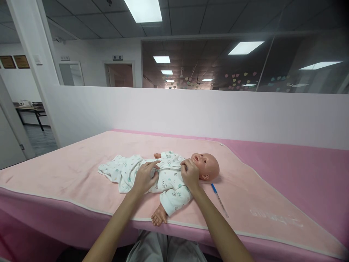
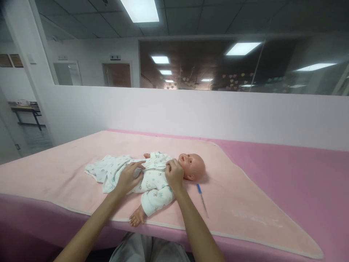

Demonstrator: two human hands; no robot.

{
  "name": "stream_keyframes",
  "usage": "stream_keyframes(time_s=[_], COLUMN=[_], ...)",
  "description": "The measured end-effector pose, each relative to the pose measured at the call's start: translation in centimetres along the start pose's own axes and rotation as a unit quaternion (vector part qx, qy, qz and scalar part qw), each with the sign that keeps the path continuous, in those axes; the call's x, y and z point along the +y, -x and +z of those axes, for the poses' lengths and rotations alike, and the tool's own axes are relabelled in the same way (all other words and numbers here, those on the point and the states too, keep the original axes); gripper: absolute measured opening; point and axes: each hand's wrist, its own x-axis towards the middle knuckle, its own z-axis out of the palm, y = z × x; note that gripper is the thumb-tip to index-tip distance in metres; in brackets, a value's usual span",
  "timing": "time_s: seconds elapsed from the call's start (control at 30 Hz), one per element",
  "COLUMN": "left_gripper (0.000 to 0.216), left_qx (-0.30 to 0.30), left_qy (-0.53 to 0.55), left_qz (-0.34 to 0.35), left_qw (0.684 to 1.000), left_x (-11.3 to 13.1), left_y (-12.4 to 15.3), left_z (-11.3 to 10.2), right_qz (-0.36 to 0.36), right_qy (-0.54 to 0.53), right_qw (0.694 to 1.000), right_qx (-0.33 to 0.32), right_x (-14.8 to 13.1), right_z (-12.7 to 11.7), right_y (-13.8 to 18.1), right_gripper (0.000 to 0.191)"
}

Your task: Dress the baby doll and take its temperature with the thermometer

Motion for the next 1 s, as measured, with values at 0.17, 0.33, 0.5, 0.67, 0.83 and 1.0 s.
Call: stream_keyframes(time_s=[0.17,0.33,0.5,0.67,0.83,1.0], left_gripper=[0.036,0.035,0.034,0.032,0.031,0.026], left_qx=[-0.001,-0.006,-0.009,-0.006,-0.008,0.026], left_qy=[0.004,0.009,0.014,0.024,0.02,-0.009], left_qz=[-0.003,-0.001,-0.009,-0.027,-0.018,-0.002], left_qw=[1.0,1.0,1.0,0.999,1.0,1.0], left_x=[-0.02,-0.05,-0.09,-0.2,-0.15,0.09], left_y=[-0.01,-0.03,0.03,0.05,0.13,0.28], left_z=[0.04,0.08,0.16,0.26,0.1,-0.2], right_qz=[0.002,0.002,0.003,0.005,0.001,0.0], right_qy=[0.001,0.0,0.0,0.001,0.003,0.005], right_qw=[1.0,1.0,1.0,1.0,1.0,1.0], right_qx=[-0.002,0.001,-0.003,-0.011,-0.006,-0.004], right_x=[-0.12,-0.16,-0.14,-0.13,-0.17,-0.18], right_z=[-0.08,-0.07,-0.06,-0.14,-0.16,-0.09], right_y=[-0.02,-0.06,-0.03,-0.01,-0.08,-0.04], right_gripper=[0.021,0.021,0.021,0.02,0.021,0.021])
